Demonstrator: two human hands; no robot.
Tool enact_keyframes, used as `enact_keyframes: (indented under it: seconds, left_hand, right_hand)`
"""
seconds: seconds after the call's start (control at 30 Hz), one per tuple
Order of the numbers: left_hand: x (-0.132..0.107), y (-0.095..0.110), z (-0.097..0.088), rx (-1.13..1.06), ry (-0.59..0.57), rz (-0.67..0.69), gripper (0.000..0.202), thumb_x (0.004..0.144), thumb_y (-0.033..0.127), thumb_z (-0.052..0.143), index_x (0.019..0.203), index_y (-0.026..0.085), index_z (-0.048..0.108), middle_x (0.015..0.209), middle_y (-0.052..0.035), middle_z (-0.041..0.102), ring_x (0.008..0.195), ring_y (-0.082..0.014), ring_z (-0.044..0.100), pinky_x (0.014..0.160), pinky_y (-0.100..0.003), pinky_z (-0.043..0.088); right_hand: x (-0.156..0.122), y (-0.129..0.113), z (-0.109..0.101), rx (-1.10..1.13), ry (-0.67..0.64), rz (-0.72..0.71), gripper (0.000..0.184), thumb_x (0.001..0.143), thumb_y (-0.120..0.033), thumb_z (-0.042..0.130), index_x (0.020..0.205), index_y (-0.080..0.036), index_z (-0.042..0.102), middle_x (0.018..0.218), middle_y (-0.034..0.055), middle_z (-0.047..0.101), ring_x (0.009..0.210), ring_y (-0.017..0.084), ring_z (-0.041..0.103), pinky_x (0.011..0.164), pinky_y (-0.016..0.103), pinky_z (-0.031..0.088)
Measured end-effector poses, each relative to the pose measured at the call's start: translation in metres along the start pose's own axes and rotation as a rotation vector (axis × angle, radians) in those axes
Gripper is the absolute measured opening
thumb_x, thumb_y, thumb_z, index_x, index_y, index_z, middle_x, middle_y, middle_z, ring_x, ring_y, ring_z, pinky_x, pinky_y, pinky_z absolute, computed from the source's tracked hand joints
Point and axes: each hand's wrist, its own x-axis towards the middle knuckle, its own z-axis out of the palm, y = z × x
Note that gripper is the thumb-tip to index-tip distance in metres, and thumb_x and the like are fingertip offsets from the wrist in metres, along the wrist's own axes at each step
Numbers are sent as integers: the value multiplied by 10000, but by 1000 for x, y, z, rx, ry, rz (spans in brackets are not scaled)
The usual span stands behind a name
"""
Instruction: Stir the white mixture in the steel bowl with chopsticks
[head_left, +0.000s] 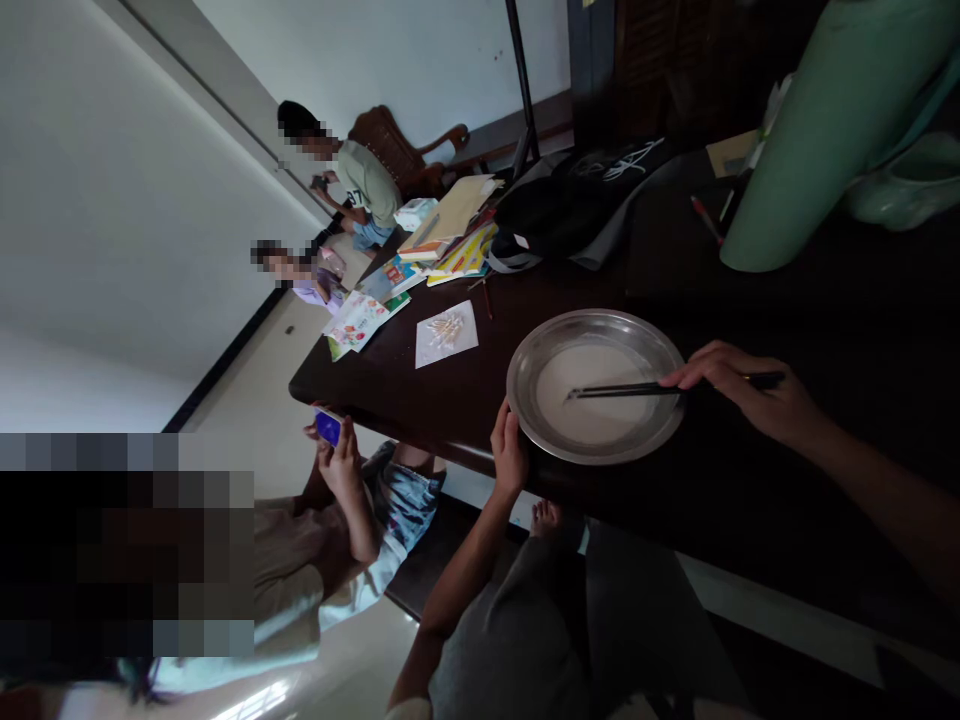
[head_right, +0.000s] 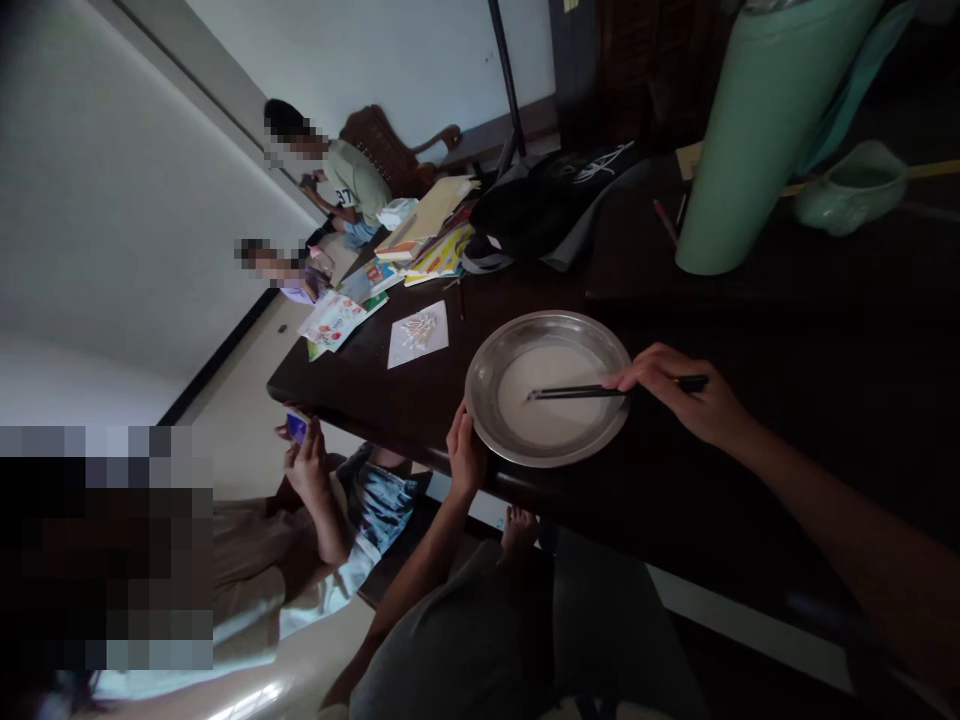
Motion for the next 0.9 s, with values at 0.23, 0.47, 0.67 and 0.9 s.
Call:
enact_keyframes:
  seconds: [0.23, 0.47, 0.67, 0.9]
  left_hand:
    - [0, -2, 0, -12, -5, 4, 648, 866, 691, 616, 1237, 179, 757, 1301, -124, 743, 1300, -315, 633, 1156, -420, 435]
    - [0, 0, -1, 6, -8, 9, 649, 874, 684, 605, 1255, 179, 750, 1311, -125, 739, 1313, -315, 627, 1153, -420, 442]
    - [1, 1, -1, 25, 3, 11, 650, 867, 687, 607, 1236, 174, 757, 1311, -131, 738, 1311, -321, 628, 1159, -427, 436]
    - [1, 0, -1, 17, 9, -5, 654, 856, 692, 620, 1228, 171, 758, 1294, -133, 743, 1322, -324, 617, 1162, -427, 429]
  right_hand:
    - [1, -3, -3, 98, 223, -73, 432, 1015, -411, 551, 636, -276, 707, 695, 7, 776, 684, 204, 686, 708, 365, 510]
    - [1, -3, -1, -12, 111, -31, 345, 982, -453, 610, 725, -280, 762, 833, 32, 813, 837, 225, 739, 821, 385, 539]
    - [2, -3, -3, 89, 127, -42, 404, 1002, -445, 575, 669, -277, 730, 725, 20, 785, 719, 215, 713, 732, 375, 528]
    - [2, -1, -7, 4, 177, -19, 399, 995, -478, 580, 690, -277, 743, 787, 28, 795, 795, 215, 712, 804, 380, 513]
